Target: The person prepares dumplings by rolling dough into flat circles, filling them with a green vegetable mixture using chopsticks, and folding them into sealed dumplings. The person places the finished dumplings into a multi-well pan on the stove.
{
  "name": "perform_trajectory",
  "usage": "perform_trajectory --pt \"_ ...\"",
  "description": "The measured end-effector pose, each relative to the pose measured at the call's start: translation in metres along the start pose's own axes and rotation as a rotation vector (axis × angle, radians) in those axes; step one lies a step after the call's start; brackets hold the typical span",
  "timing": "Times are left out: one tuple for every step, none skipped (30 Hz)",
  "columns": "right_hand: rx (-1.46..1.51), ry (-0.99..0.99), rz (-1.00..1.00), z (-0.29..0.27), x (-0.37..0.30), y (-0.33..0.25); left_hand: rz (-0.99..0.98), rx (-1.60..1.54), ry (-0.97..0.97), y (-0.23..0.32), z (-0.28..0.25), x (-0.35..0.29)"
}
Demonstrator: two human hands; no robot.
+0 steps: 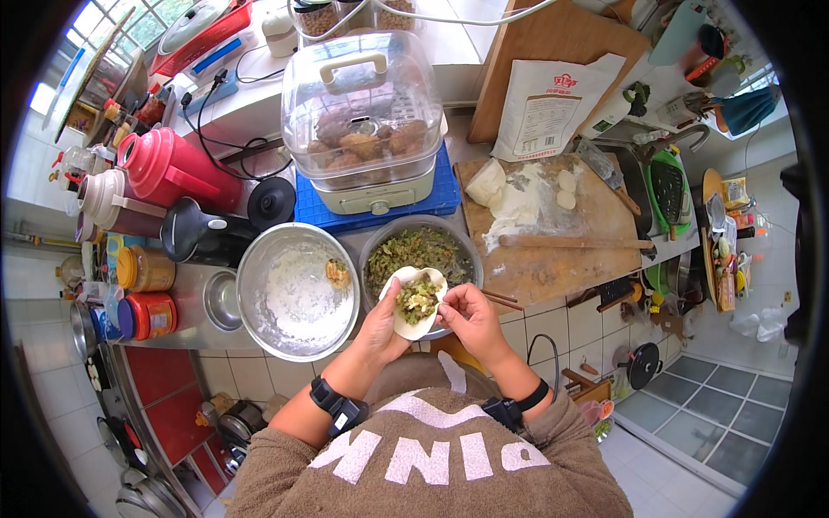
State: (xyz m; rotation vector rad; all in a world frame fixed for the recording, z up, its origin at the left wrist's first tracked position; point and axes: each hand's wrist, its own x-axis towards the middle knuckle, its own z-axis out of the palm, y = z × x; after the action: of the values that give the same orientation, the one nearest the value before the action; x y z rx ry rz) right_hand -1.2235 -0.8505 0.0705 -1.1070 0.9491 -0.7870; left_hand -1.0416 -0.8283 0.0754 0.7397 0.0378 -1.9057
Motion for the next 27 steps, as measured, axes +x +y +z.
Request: perform_trajectory --pt "0.02 -0.005 0.012 0.0 -0.001 0.001 -0.008 -0.007 -0.009 0.0 -0.001 -0.001" --pt "-0.028 0.0 -0.015 0.0 -0.002 0.002 -0.019 -0.01 0.006 -0.001 -0.002 -0.001" --pt "-0.044 0.001 -0.038 -0.001 -0.003 0.003 -0.03 -0.013 0.02 -0.001 -0.002 -0.002" --pt "-0.028 -0.004 -0.067 -0.001 -0.004 0.003 -0.033 0.016 0.033 -0.002 -0.003 -0.003" --pt "0.013 0.01 -0.031 -0.002 -0.005 0.003 -0.036 0.045 0.045 -0.002 -0.004 -0.004" --pt "0.087 0.017 0.002 -0.002 -0.006 0.003 -0.05 0.067 0.074 -0.002 -0.005 -0.005" --pt "0.161 0.023 0.036 -0.003 -0.006 0.003 -0.045 0.1 0.061 -0.003 -0.006 -0.006" --pt "0.222 0.038 0.087 -0.003 -0.006 0.003 -0.052 0.125 0.066 -0.003 -0.007 -0.007" --pt "0.284 0.052 0.138 -0.004 -0.006 0.004 -0.056 0.139 0.057 -0.004 -0.008 -0.007" --pt "0.356 0.066 0.18 -0.004 -0.006 0.005 -0.066 0.139 0.065 -0.004 -0.01 -0.007" --pt "0.381 0.053 0.222 -0.005 -0.005 0.006 -0.074 0.128 0.058 -0.005 -0.011 -0.006" --pt "0.418 0.039 0.257 -0.006 -0.003 0.007 -0.087 0.115 0.053 -0.005 -0.013 -0.005" --pt "0.468 0.015 0.283 -0.007 -0.002 0.009 -0.09 0.116 0.034 -0.005 -0.015 -0.004" --pt "0.45 0.026 0.285 -0.007 -0.002 0.011 -0.097 0.115 0.018 -0.005 -0.017 -0.003" --pt "0.445 0.027 0.277 -0.007 -0.001 0.013 -0.112 0.113 -0.001 -0.005 -0.018 -0.003" --pt "0.44 0.03 0.27 -0.006 -0.001 0.015 -0.119 0.117 0.0 -0.005 -0.02 -0.002" --pt "0.428 0.026 0.261 -0.006 -0.002 0.016 -0.132 0.119 -0.001 -0.005 -0.022 -0.001" --pt "0.415 0.022 0.251 -0.005 -0.003 0.017 -0.148 0.123 0.005 -0.005 -0.023 0.0" --pt "0.403 0.047 0.241 -0.004 -0.004 0.016 -0.151 0.14 0.037 -0.004 -0.024 0.0" --pt "0.307 0.021 0.185 -0.004 -0.006 0.015 -0.158 0.159 0.077 -0.004 -0.025 0.001" --pt "0.212 0.026 0.129 -0.003 -0.007 0.012 -0.165 0.165 0.108 -0.005 -0.026 0.002" --pt "0.111 -0.011 0.108 -0.003 -0.008 0.009 -0.176 0.173 0.118 -0.004 -0.028 0.003" --pt "-0.124 -0.034 -0.085 -0.004 -0.009 0.005 -0.189 0.166 0.12 -0.004 -0.029 0.004" --pt "-0.363 -0.099 -0.244 -0.005 -0.009 0.001 -0.201 0.161 0.121 -0.004 -0.03 0.005" --pt "-0.585 -0.139 -0.392 -0.006 -0.009 -0.004 -0.21 0.17 0.121 -0.004 -0.032 0.006" --pt "-0.588 -0.186 -0.375 -0.006 -0.009 -0.007 -0.217 0.18 0.121 -0.003 -0.033 0.007" --pt "-0.658 -0.215 -0.436 -0.007 -0.009 -0.01 -0.232 0.184 0.129 -0.003 -0.034 0.008"
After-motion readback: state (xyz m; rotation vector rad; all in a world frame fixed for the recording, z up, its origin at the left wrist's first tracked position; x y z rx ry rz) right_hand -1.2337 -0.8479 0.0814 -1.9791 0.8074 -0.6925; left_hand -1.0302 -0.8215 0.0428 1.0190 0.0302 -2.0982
